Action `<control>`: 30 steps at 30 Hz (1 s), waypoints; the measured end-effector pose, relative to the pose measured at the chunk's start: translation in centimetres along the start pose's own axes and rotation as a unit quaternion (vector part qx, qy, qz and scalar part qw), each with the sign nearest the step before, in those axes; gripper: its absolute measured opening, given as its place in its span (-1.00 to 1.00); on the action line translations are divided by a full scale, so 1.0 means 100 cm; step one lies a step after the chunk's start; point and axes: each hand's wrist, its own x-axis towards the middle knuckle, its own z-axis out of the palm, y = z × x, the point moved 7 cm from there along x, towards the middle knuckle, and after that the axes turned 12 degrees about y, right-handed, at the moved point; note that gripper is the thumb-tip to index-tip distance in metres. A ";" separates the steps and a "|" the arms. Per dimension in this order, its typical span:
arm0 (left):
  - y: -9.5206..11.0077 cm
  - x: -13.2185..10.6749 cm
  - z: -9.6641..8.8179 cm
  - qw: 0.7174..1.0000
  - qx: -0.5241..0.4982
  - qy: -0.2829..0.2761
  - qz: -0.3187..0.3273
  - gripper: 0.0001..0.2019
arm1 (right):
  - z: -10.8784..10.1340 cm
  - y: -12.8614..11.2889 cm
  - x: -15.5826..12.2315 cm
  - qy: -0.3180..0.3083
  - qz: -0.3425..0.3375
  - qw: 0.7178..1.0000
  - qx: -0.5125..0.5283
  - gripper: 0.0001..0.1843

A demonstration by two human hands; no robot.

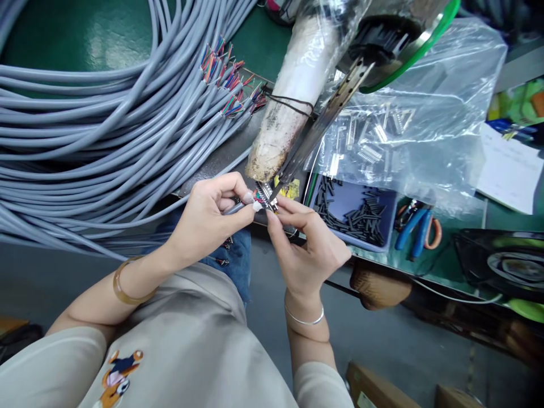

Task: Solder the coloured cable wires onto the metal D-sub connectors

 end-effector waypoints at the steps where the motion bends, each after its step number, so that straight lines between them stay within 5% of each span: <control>1: 0.002 0.000 0.000 1.000 0.000 0.002 0.000 -0.78 | 0.000 -0.001 0.002 0.003 -0.006 1.000 -0.003 -0.85; 21: 0.003 -0.002 0.005 0.997 -0.023 -0.060 -0.053 -0.78 | -0.002 -0.013 -0.001 -0.036 -0.100 0.993 -0.044 -0.84; 26: 0.002 -0.010 0.000 0.998 0.045 -0.043 0.004 -0.87 | -0.004 -0.014 -0.004 -0.027 -0.102 0.993 -0.058 -0.83; 30: 0.007 -0.021 -0.006 0.979 0.132 0.006 0.153 -0.85 | -0.005 -0.015 -0.006 -0.022 -0.103 0.993 -0.059 -0.80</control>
